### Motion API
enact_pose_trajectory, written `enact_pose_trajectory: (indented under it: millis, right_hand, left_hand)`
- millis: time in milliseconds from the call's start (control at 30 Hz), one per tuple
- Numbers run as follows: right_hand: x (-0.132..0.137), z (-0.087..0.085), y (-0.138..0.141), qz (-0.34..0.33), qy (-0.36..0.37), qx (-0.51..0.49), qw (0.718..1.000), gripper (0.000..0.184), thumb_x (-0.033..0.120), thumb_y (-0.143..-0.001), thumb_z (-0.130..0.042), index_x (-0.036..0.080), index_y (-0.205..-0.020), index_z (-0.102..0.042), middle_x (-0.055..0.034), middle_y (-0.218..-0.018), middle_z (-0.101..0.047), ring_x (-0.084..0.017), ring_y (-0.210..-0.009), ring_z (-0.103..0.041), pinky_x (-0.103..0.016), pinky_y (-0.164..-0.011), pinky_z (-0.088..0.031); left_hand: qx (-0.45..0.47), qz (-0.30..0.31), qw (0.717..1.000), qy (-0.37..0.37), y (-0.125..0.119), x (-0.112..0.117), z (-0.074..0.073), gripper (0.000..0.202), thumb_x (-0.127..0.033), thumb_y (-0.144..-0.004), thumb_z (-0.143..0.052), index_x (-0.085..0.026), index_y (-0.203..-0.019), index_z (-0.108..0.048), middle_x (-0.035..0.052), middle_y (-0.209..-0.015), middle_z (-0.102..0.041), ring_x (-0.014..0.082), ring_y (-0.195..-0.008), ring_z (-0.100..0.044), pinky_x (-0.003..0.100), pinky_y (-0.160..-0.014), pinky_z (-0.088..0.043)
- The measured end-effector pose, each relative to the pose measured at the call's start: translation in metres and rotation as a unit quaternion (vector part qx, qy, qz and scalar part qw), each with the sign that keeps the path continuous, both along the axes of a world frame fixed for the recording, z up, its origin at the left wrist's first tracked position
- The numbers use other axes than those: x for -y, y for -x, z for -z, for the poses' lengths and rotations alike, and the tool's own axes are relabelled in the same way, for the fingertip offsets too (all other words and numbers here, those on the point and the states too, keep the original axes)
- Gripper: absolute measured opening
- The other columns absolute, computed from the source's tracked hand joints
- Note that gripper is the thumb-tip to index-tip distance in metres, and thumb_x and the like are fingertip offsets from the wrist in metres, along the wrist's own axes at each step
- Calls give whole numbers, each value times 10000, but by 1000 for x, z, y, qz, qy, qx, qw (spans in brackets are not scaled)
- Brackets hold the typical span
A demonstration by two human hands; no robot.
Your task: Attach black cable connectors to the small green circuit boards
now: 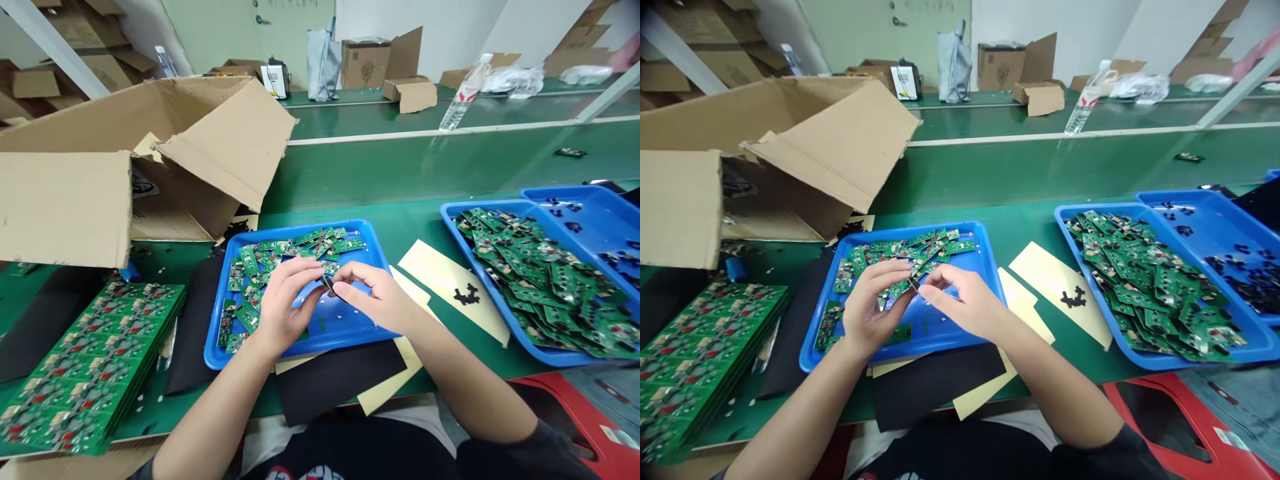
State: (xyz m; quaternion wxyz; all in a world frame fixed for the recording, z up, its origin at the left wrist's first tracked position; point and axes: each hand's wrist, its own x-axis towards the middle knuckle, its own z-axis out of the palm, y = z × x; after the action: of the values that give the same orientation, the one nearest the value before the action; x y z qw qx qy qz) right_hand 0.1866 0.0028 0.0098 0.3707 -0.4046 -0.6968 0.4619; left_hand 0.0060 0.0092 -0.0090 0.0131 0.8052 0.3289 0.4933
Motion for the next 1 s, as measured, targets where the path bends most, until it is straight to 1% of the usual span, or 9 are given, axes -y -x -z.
enact_pose_trajectory:
  millis: [67,200,367,467,633,733,833,900,1000]
  right_hand:
    - [2,0,2,4,12,-10,1000,134,283,-862,-518,176,-804,-573,-16,-784,-650,-143,-761,-614,-257,-686,-482]
    - [1,1,1,-2,39,-34,999,81,254,-826,-551,176,-820,-572,-7,-747,-646,-135,-722,-610,-265,-681,-479]
    - [2,0,1,20,61,-37,997,56,226,-775,-594,175,-754,-581,10,-685,-616,-119,-653,-583,-243,-597,-454]
    - [2,-2,1,3,111,-85,990,66,231,-763,-599,175,-739,-576,27,-622,-596,-102,-582,-564,-230,-548,-439]
    - [-1,0,2,-40,207,-170,963,89,236,-737,-608,171,-694,-566,46,-525,-586,-86,-490,-544,-246,-543,-441]
    - [-3,5,3,-45,245,-197,948,97,229,-720,-621,170,-668,-564,61,-488,-572,-77,-462,-532,-268,-587,-452]
    - [-5,9,3,-46,273,-204,939,97,219,-703,-626,170,-648,-562,81,-437,-531,-72,-443,-520,-276,-612,-447]
    - [-6,9,3,-43,279,-198,939,85,203,-687,-620,169,-635,-562,84,-424,-520,-68,-432,-511,-268,-598,-438]
    - [-7,7,4,-28,273,-181,944,55,178,-659,-610,164,-624,-569,71,-452,-540,-65,-431,-501,-237,-530,-408]
  left_hand:
    - [2,1,1000,-3,0,0,0,250,-115,-793,-634,-211,-1008,-548,56,-956,-654,190,-935,-645,357,-797,-554]
    - [1,-6,1000,-12,2,-1,1,267,-112,-788,-641,-219,-1014,-548,49,-959,-646,184,-914,-644,345,-775,-559]
    - [-3,-23,999,-28,3,-2,1,273,-115,-767,-670,-207,-994,-548,42,-926,-652,175,-882,-648,323,-756,-556]
    - [-3,-41,999,-34,3,-2,2,276,-121,-754,-686,-206,-982,-556,41,-916,-655,170,-857,-649,309,-739,-553]
    - [-9,-50,998,-40,2,-2,4,282,-143,-776,-665,-214,-1023,-548,45,-932,-659,175,-857,-651,309,-730,-554]
    - [-1,-53,998,-14,2,0,5,274,-162,-783,-661,-212,-1027,-547,45,-934,-660,175,-861,-647,317,-742,-554]
    - [11,-33,999,32,2,3,7,254,-195,-804,-642,-211,-1038,-543,55,-946,-657,176,-882,-640,304,-713,-563]
    - [19,-12,998,58,2,4,9,241,-216,-812,-635,-208,-1035,-543,62,-943,-653,178,-890,-637,298,-693,-568]
    - [36,18,996,82,3,3,9,232,-254,-816,-634,-200,-1023,-543,61,-899,-654,172,-848,-643,305,-698,-570]
